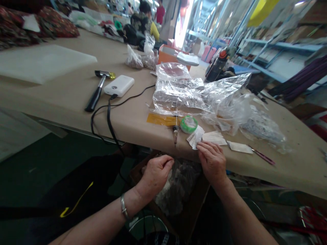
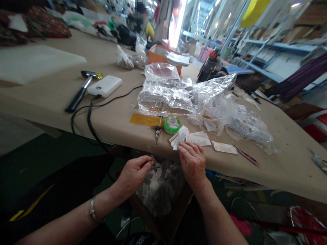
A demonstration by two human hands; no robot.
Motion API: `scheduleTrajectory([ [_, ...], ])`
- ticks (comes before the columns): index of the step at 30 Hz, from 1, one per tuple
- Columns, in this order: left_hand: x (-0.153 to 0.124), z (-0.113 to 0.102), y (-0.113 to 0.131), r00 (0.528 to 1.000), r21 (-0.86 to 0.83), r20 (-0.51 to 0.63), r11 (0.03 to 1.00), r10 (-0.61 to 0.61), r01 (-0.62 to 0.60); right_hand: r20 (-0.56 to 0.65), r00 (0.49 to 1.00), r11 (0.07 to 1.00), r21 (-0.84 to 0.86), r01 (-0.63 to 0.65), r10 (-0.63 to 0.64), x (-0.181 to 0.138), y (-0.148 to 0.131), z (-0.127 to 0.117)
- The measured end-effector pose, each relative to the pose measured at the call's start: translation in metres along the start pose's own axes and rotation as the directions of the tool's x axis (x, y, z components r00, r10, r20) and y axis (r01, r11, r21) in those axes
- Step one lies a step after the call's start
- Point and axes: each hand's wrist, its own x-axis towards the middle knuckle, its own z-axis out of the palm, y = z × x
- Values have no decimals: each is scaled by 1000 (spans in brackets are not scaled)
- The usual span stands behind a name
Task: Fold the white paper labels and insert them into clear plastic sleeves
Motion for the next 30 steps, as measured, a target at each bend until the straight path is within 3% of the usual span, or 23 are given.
scheduleTrajectory([
  [2,-2,9,9,996,-146,70,987,-62,72,-43,999,998,60,6,-4,1,1,-4],
  [4,-3,19,20,968,-351,178,907,-178,232,-70,997,994,105,19,-12,0,-2,-10],
  [7,-2,32,35,880,-655,382,590,-281,472,-41,997,982,176,68,-62,-8,-15,-18],
  [9,2,39,41,846,-753,471,387,-249,532,3,993,965,232,118,-122,-17,-29,-23],
  [11,6,44,44,832,-781,497,290,-246,553,49,984,948,279,153,-173,-25,-40,-27],
  [15,12,47,45,821,-757,472,331,-320,564,79,986,952,283,116,-144,-26,-36,-32],
  [19,10,43,45,796,-638,448,478,-407,604,93,989,993,-33,-109,112,-13,0,-27],
  [22,7,41,43,789,-591,456,522,-413,615,177,969,970,-206,-132,170,-13,20,-21],
  [26,4,42,41,783,-556,464,552,-414,621,115,984,981,-158,-114,133,-27,28,-18],
  [30,4,41,42,746,-536,485,519,-456,666,-20,982,982,50,-185,186,-35,30,-21],
])
